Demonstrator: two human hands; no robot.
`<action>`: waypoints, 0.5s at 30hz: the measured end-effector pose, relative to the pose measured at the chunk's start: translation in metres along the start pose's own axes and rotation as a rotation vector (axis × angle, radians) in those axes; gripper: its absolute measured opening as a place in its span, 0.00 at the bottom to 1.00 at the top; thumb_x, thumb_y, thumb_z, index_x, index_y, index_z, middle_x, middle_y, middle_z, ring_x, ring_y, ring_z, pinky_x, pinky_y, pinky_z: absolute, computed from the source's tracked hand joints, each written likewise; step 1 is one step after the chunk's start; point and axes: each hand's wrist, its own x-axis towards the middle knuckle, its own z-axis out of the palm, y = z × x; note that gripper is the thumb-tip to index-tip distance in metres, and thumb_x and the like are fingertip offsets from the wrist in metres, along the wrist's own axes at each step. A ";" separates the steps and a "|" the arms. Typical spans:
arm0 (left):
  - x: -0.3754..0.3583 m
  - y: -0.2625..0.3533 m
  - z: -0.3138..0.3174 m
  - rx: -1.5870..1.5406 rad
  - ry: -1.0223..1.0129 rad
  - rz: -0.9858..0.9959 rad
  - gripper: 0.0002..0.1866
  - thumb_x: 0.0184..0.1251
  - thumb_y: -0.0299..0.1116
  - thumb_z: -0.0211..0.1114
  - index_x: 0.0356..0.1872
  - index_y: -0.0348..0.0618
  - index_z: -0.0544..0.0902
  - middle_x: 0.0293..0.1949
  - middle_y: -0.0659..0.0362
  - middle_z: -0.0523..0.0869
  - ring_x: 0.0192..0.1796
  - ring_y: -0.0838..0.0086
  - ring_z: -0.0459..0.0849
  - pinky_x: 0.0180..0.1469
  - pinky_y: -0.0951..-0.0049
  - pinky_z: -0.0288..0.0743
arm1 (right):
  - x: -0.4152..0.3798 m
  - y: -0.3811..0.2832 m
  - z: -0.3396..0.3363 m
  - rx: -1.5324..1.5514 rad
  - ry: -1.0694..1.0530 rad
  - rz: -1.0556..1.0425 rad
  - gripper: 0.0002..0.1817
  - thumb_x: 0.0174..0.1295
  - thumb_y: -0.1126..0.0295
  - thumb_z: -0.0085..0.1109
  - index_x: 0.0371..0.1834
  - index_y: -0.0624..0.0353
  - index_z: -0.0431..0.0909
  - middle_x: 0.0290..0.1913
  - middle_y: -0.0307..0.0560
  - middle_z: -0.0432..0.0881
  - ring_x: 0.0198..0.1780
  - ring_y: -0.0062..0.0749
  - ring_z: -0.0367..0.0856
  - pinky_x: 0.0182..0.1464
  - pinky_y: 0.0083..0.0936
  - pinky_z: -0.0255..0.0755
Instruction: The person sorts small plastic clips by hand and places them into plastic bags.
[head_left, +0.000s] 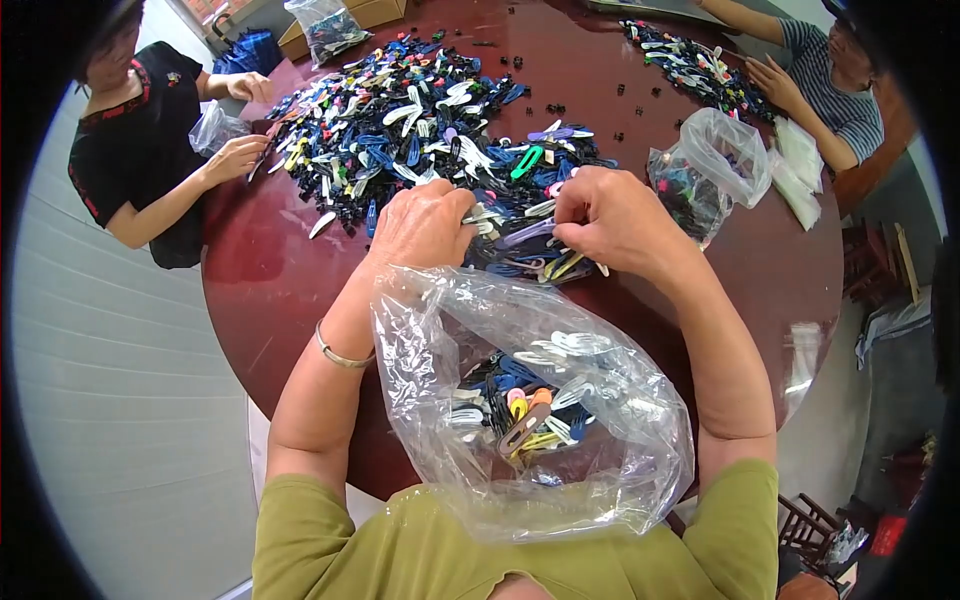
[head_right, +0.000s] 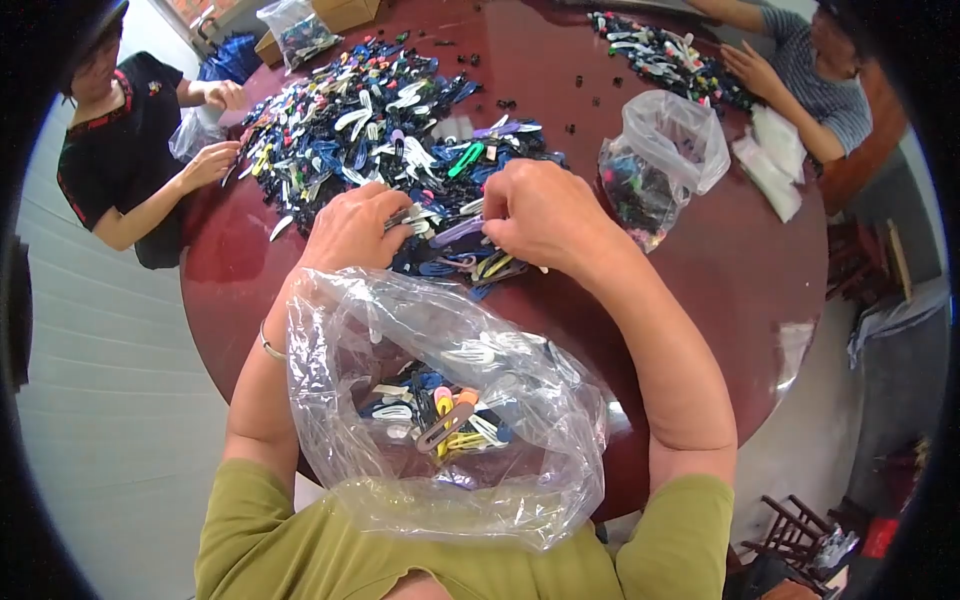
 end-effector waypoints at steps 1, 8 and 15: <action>0.000 0.001 0.000 0.001 0.002 -0.002 0.12 0.59 0.35 0.67 0.42 0.44 0.85 0.38 0.53 0.83 0.44 0.55 0.83 0.48 0.59 0.75 | 0.001 0.002 0.001 0.036 0.022 -0.013 0.06 0.47 0.73 0.66 0.27 0.63 0.83 0.29 0.50 0.82 0.32 0.37 0.81 0.35 0.30 0.75; -0.001 0.001 -0.002 -0.043 0.025 0.008 0.11 0.59 0.35 0.67 0.41 0.44 0.85 0.38 0.53 0.84 0.44 0.55 0.83 0.48 0.59 0.75 | -0.003 -0.006 -0.020 0.432 0.039 0.053 0.05 0.47 0.77 0.67 0.24 0.67 0.81 0.22 0.41 0.80 0.26 0.18 0.76 0.28 0.20 0.70; 0.001 -0.006 0.005 -0.011 0.087 0.031 0.09 0.54 0.31 0.66 0.36 0.40 0.85 0.36 0.48 0.83 0.42 0.54 0.84 0.46 0.58 0.77 | -0.040 -0.062 -0.081 0.640 -0.284 -0.345 0.03 0.47 0.79 0.67 0.25 0.63 0.82 0.25 0.42 0.82 0.25 0.20 0.78 0.26 0.19 0.68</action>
